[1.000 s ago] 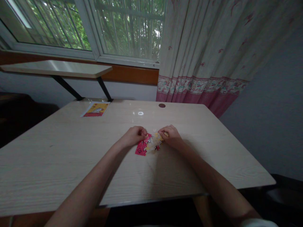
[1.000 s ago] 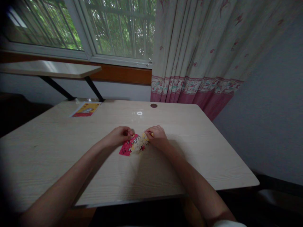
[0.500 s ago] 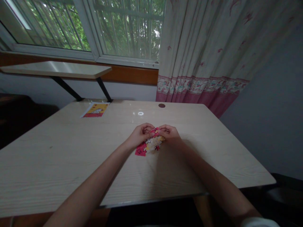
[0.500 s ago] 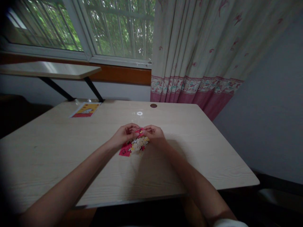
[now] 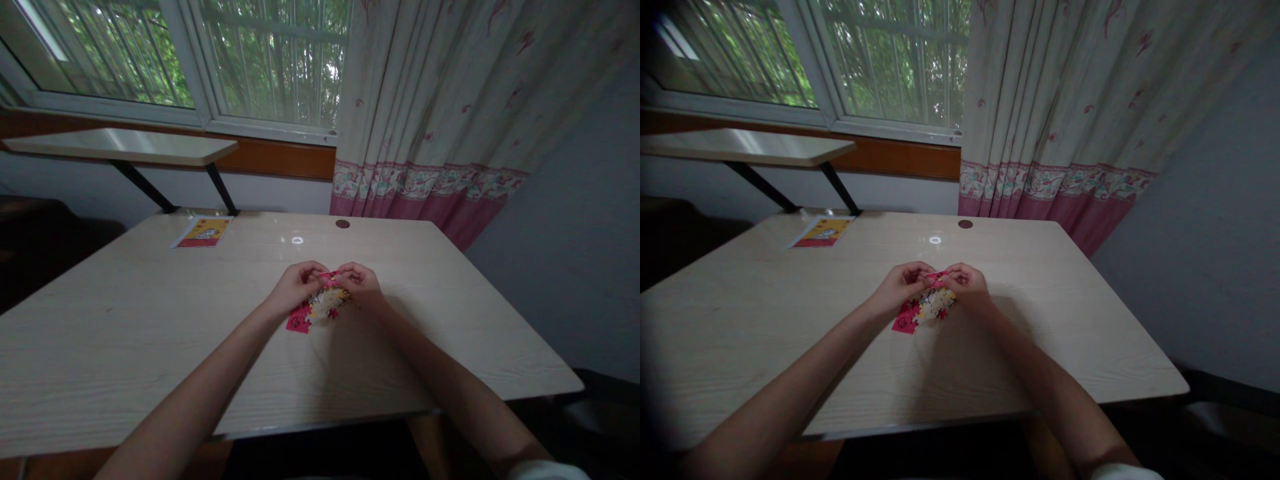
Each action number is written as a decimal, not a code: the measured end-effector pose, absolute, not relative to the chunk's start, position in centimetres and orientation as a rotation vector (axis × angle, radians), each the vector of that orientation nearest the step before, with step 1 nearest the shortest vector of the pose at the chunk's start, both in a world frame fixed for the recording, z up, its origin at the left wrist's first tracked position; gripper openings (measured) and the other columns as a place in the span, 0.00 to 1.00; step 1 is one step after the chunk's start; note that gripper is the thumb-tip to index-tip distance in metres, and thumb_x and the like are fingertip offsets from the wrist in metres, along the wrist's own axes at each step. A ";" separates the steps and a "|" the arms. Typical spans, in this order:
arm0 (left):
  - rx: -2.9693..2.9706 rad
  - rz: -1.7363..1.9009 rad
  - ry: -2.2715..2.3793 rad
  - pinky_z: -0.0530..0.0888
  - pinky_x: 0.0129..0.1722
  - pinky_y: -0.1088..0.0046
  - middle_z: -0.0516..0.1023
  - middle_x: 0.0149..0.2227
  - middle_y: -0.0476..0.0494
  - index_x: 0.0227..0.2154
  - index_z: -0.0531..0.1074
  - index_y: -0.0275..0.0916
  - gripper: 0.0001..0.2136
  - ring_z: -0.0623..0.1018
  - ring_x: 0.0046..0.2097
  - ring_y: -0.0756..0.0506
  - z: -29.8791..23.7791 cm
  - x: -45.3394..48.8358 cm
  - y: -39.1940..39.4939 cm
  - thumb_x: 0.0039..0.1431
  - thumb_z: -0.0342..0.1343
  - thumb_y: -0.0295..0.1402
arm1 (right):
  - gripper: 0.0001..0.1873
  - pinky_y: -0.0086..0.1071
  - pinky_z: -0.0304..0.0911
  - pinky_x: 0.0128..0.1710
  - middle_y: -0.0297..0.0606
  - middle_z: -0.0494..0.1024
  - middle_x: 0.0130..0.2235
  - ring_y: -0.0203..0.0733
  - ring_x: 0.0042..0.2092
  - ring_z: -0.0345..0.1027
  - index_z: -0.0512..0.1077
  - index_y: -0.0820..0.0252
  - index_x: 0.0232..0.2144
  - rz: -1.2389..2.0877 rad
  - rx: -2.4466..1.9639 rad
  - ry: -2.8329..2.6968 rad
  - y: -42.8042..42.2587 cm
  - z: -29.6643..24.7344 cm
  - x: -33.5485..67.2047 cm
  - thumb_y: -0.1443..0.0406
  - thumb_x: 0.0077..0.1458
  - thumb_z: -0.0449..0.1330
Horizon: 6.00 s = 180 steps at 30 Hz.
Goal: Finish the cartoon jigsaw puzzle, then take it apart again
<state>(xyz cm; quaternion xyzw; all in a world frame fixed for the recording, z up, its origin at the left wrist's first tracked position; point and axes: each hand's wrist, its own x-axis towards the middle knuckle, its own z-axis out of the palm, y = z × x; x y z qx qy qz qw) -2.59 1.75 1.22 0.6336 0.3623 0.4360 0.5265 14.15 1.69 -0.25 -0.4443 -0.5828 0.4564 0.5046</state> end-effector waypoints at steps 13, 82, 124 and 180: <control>1.373 1.010 0.941 0.67 0.23 0.76 0.75 0.24 0.44 0.32 0.74 0.33 0.11 0.70 0.22 0.52 1.9 -2.5 1.5 0.45 0.60 0.34 | 0.13 0.25 0.56 0.21 0.30 0.70 0.18 0.31 0.20 0.60 0.70 0.60 0.26 1.131 -1.042 -1.405 1.8 0.1 14.6 0.58 0.38 0.62; 2.295 0.220 1.293 0.56 0.22 0.77 0.70 0.18 0.49 0.18 0.70 0.39 0.02 0.65 0.21 0.50 2.8 -6.6 1.3 0.40 0.56 0.30 | 0.10 0.39 0.48 0.47 0.35 0.75 0.41 0.42 0.45 0.58 0.73 0.54 0.37 0.185 -1.349 -2.326 2.1 -1.0 15.8 0.61 0.54 0.55; 0.914 1.270 0.924 0.62 0.16 0.83 0.69 0.17 0.54 0.25 0.68 0.34 0.14 0.65 0.16 0.57 0.9 -1.7 1.8 0.37 0.65 0.34 | 0.08 0.27 0.64 0.31 0.34 0.74 0.27 0.34 0.28 0.67 0.72 0.59 0.27 0.690 -1.200 -1.647 0.7 -0.1 13.9 0.61 0.47 0.56; 2.559 0.605 0.962 0.65 0.47 0.66 0.72 0.42 0.40 0.45 0.68 0.37 0.13 0.69 0.45 0.44 0.1 -1.4 0.6 0.57 0.47 0.27 | 0.29 0.42 0.53 0.50 0.40 0.68 0.48 0.48 0.50 0.59 0.69 0.51 0.46 0.549 -1.323 -2.568 3.6 0.1 22.4 0.51 0.39 0.64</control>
